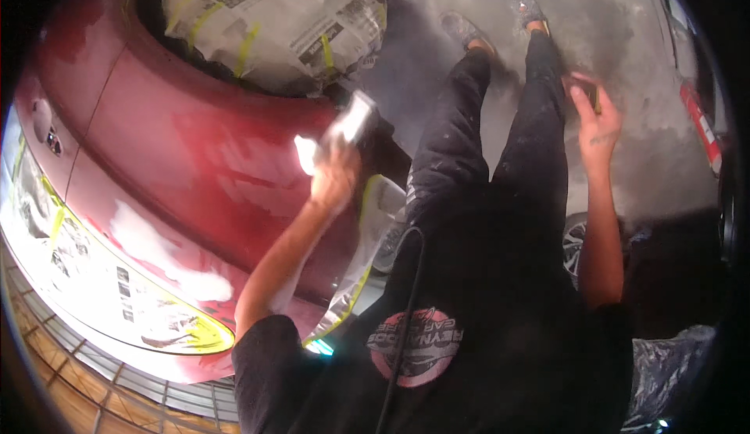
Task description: The person wipes the surface of a maroon car bumper with a white cloth, dipping the cloth into a bucket of water to clean it. The bumper is partially covered with newspaper and masking tape. The person moves around the bumper, cleaning different sections including the lower edge and the area around the taillight.
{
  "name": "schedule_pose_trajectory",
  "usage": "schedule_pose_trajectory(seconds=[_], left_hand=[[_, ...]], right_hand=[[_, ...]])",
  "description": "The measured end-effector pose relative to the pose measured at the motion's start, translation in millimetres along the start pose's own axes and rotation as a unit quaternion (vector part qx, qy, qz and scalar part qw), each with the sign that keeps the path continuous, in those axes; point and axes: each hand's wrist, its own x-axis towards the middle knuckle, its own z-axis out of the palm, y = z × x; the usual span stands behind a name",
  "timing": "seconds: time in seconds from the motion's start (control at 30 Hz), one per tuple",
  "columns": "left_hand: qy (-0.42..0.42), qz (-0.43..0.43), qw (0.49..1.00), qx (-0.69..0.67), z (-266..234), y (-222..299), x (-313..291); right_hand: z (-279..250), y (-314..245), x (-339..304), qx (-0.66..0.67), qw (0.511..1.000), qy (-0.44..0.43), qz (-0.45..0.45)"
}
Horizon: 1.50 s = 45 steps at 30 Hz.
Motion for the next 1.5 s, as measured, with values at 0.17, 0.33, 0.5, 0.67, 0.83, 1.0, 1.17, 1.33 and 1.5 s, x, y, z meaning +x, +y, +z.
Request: schedule_pose_trajectory(seconds=[0.17, 0.33, 0.5, 0.67, 0.83, 1.0, 1.17, 1.33, 1.5], left_hand=[[-0.02, 0.083, 0.996, 0.001, 13.6, 1.7, -23.9], [0.104, -0.016, 0.994, -0.009, -19.0, -48.6, 58.4], [0.159, -0.001, 0.987, 0.011, -28.8, -12.6, 15.2], [-0.006, -0.148, 0.975, -0.165, 26.1, 73.9, -113.5], [-0.041, -0.049, 0.997, -0.042, 38.0, 98.5, -159.3], [0.147, -0.101, 0.973, 0.147, -42.1, -16.0, -18.1], [0.137, -0.187, 0.971, 0.053, 32.4, 22.4, -33.9], [-0.024, -0.239, 0.97, -0.049, 23.0, 149.7, -177.1], [0.129, -0.393, 0.91, -0.024, -11.4, 167.1, -278.2]], right_hand=[[-7.5, 45.6, -56.1, 0.035, 0.996, 0.059, 0.049], [-11.2, 43.5, -75.7, 0.057, 0.996, 0.064, 0.032], [-15.6, 53.2, -66.2, 0.066, 0.996, -0.021, 0.047], [-34.5, 94.5, -59.3, 0.083, 0.994, -0.059, 0.029], [-73.0, 127.3, -69.0, 0.068, 0.995, -0.053, 0.059], [-112.0, 114.9, -63.3, -0.015, 0.996, -0.086, 0.025], [-137.2, 116.8, -33.1, -0.024, 0.997, -0.068, 0.038], [-120.3, 122.7, -20.2, -0.021, 0.994, -0.103, -0.003], [-89.4, 117.1, -32.2, 0.042, 0.989, -0.131, -0.057]])
